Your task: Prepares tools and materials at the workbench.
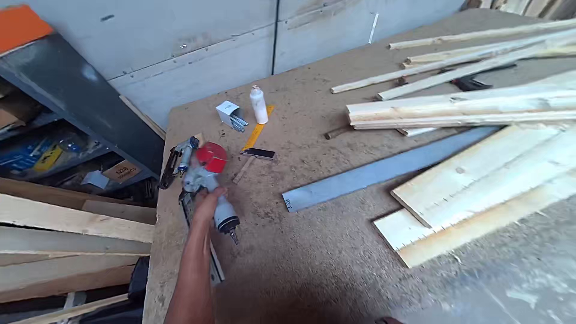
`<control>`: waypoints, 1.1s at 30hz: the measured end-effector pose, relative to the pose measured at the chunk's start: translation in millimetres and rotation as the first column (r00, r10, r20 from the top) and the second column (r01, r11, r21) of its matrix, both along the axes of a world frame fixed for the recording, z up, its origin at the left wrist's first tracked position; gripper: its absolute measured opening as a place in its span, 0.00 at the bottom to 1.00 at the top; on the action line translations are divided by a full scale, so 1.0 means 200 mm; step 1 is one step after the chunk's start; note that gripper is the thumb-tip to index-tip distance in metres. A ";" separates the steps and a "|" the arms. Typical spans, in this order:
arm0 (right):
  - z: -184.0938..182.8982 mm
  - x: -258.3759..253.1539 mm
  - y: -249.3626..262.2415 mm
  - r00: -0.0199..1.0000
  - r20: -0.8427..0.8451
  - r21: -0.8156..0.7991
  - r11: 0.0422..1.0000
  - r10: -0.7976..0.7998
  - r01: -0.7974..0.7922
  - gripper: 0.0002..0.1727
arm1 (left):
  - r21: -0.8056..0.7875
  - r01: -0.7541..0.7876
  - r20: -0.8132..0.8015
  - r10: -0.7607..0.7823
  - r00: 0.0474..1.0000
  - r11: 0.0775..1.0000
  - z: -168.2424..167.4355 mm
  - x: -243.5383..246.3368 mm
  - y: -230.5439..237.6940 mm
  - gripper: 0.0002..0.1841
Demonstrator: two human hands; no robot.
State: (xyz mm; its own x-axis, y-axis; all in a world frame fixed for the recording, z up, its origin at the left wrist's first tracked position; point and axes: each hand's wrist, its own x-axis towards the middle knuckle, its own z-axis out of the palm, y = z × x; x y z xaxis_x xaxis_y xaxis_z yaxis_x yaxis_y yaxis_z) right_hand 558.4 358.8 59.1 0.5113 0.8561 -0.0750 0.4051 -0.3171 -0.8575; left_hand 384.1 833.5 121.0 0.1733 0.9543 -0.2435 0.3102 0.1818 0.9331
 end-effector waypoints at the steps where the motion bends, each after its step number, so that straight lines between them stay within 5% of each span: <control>1: 0.04 -0.01 -0.01 1.000 0.028 0.051 0.999 -0.003 0.002 0.23 | 0.049 0.029 0.062 -0.032 0.998 0.998 0.09 -0.03 -0.14 0.14; 4: 0.06 -0.01 -0.04 0.997 0.058 0.196 0.979 0.043 -0.053 0.23 | 0.269 0.113 0.307 -0.196 0.931 0.957 0.27 -0.05 -0.65 0.06; 7: 0.06 0.03 -0.08 0.994 0.033 0.298 0.948 0.104 -0.109 0.20 | 0.447 0.096 0.472 -0.326 0.819 0.889 0.40 0.05 -1.05 0.11; 16: 0.16 0.17 -0.52 0.969 0.005 0.477 0.851 0.247 -0.219 0.17 | 0.616 0.003 0.509 -0.401 0.761 0.787 0.52 0.39 -1.98 0.18; 24: 0.17 0.23 -0.83 0.936 -0.066 0.534 0.804 0.346 -0.260 0.15 | 0.572 -0.069 0.497 -0.279 0.822 0.818 0.51 0.47 -2.41 0.14; 33: 0.15 0.07 -0.81 0.910 -0.287 0.501 0.857 0.299 -0.124 0.14 | 0.560 -0.067 0.355 -0.165 0.920 0.826 0.56 0.44 -2.56 0.18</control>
State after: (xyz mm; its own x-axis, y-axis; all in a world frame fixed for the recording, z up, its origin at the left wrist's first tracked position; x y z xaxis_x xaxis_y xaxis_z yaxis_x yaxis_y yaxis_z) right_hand 572.9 197.7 88.4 0.3296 0.9179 0.2207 0.0682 0.2100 -0.9753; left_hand 471.8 322.4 233.4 0.1892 0.8907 0.4133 -0.0867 -0.4041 0.9106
